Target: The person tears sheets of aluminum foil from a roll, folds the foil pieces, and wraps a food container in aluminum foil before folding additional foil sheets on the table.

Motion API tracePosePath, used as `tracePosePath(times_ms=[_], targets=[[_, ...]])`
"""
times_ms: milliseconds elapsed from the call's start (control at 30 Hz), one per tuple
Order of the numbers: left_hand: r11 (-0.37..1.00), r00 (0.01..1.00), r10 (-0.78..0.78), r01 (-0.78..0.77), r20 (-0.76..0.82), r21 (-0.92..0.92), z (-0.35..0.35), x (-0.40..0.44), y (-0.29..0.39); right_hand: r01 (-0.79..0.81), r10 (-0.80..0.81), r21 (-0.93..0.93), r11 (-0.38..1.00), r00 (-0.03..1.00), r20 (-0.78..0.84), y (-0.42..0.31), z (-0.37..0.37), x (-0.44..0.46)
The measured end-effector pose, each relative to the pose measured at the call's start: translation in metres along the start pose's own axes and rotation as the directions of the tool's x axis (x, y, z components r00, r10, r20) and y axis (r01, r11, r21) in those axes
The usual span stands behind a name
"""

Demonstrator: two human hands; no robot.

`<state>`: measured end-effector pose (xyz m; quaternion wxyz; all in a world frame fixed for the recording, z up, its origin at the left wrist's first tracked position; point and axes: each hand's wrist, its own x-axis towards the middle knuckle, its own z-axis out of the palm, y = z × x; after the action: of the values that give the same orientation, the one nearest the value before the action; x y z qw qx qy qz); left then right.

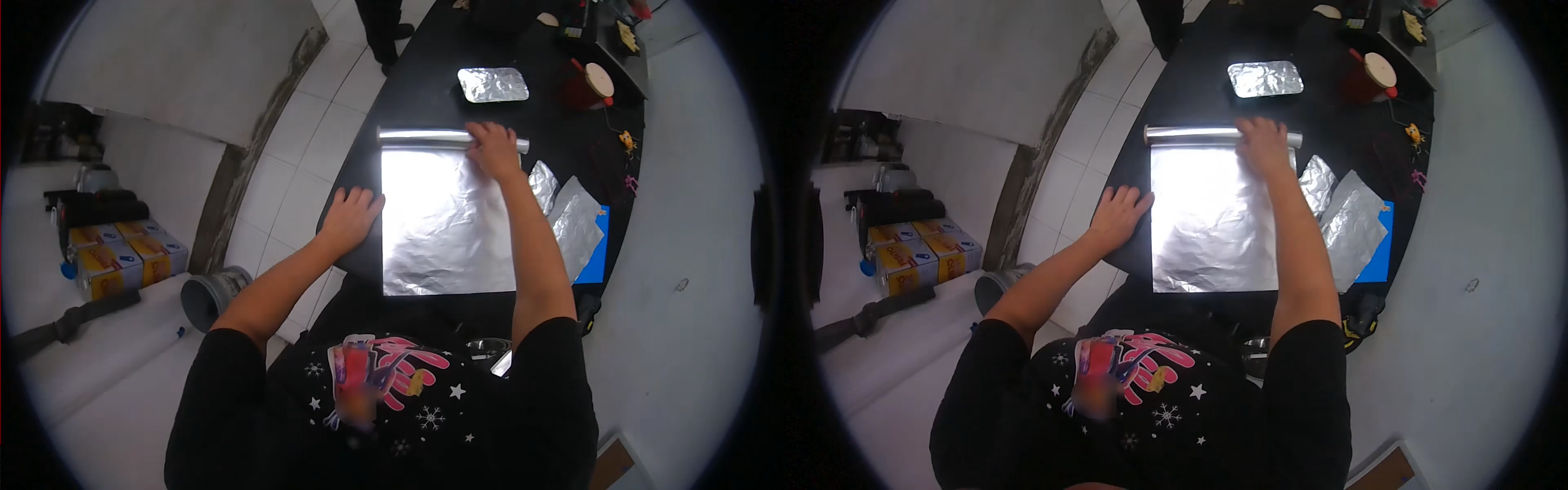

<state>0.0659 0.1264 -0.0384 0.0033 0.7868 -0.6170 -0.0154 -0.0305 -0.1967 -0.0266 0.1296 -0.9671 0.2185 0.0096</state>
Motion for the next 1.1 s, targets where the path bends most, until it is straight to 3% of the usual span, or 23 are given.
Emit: tracePosePath(times_ms=[33, 133, 300, 400, 600, 700, 800, 900, 1000, 1100], targets=[[1.000, 1.000, 0.005, -0.005, 0.005, 0.009, -0.001, 0.000, -0.002, -0.012, 0.011, 0.014, 1.000, 0.999, 0.039, 0.003, 0.001, 0.005], [1.000, 1.000, -0.011, 0.011, 0.026, -0.001, -0.002, 0.001, -0.004, 0.059, -0.055, 0.078, 0.995, 0.997, -0.050, 0.017, 0.010, 0.015], [0.996, 0.994, -0.086, 0.088, 0.065, -0.032, -0.002, 0.001, 0.002, 0.013, -0.009, 0.062, 0.998, 0.998, -0.065, 0.018, 0.011, 0.016], [0.982, 0.985, -0.164, 0.168, 0.055, -0.081, 0.002, 0.000, 0.010, -0.029, 0.016, -0.050, 0.998, 0.969, -0.246, 0.017, 0.023, 0.017], [0.860, 0.905, -0.404, 0.426, 0.135, -0.280, -0.003, -0.005, 0.013, -0.099, 0.085, -0.049, 0.994, 0.971, -0.222, 0.013, 0.024, 0.021], [0.839, 0.931, -0.363, 0.341, 0.031, -0.423, 0.005, -0.006, 0.010, -0.087, 0.050, -0.097, 0.991, 0.942, -0.333, 0.007, 0.022, 0.017], [0.798, 0.973, -0.228, 0.168, -0.033, -0.579, 0.001, -0.016, 0.014, 0.026, -0.016, 0.017, 1.000, 0.905, -0.425, 0.008, 0.006, -0.005], [0.840, 0.986, 0.138, -0.068, 0.089, -0.538, -0.025, -0.044, 0.030, 0.109, -0.043, 0.177, 0.978, 0.939, -0.341, 0.004, -0.001, -0.062], [0.871, 0.899, 0.387, -0.284, 0.205, -0.401, -0.035, -0.065, 0.049, 0.143, -0.102, 0.206, 0.968, 0.975, -0.197, -0.011, 0.012, -0.136], [0.865, 0.940, 0.338, -0.295, 0.036, -0.406, -0.002, -0.075, 0.066, 0.187, -0.183, 0.242, 0.952, 0.982, -0.041, -0.044, 0.012, -0.196]])
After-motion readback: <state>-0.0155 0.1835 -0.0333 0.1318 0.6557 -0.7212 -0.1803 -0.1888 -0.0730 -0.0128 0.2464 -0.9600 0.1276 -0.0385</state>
